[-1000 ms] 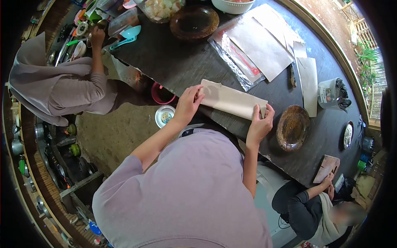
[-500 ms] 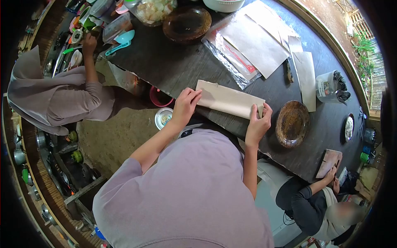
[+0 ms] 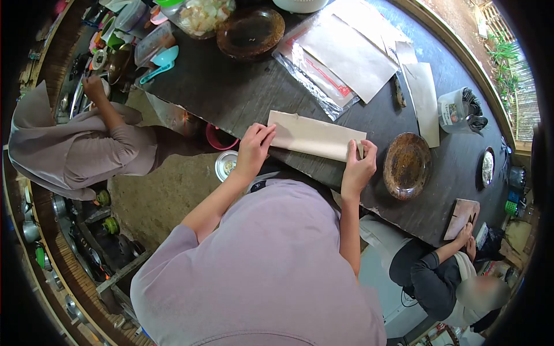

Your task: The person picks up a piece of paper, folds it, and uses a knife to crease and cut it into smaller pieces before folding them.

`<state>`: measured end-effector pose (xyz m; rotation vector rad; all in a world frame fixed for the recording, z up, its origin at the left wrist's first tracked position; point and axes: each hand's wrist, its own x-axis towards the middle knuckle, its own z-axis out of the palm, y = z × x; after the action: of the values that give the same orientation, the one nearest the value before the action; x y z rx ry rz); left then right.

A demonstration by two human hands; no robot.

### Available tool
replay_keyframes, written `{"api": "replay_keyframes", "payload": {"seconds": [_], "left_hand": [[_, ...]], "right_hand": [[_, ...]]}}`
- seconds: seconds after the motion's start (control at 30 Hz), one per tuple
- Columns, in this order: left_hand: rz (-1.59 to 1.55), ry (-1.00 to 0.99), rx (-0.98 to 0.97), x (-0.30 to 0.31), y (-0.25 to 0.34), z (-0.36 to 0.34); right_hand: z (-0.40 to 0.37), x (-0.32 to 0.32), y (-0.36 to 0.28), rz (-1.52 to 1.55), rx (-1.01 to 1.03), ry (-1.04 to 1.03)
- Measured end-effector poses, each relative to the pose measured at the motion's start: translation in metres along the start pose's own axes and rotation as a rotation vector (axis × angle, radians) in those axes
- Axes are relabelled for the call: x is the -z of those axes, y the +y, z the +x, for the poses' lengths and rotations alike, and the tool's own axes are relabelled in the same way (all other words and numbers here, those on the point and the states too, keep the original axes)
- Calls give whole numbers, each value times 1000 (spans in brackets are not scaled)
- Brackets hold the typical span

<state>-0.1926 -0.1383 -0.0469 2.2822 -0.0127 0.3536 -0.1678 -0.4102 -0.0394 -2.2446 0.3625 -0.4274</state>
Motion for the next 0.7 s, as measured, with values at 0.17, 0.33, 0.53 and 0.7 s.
{"api": "replay_keyframes", "payload": {"seconds": [0.17, 0.33, 0.53, 0.7], "left_hand": [[31, -5, -28, 0, 1, 0], [56, 8, -52, -1, -1, 1], [38, -32, -44, 0, -1, 2], [61, -27, -65, -1, -1, 2]], "right_hand": [[-1, -1, -7, -103, 102, -16], [-1, -2, -3, -154, 194, -44], [-1, -2, -6, -117, 139, -55], [-3, -5, -8, -332, 193, -52]]}}
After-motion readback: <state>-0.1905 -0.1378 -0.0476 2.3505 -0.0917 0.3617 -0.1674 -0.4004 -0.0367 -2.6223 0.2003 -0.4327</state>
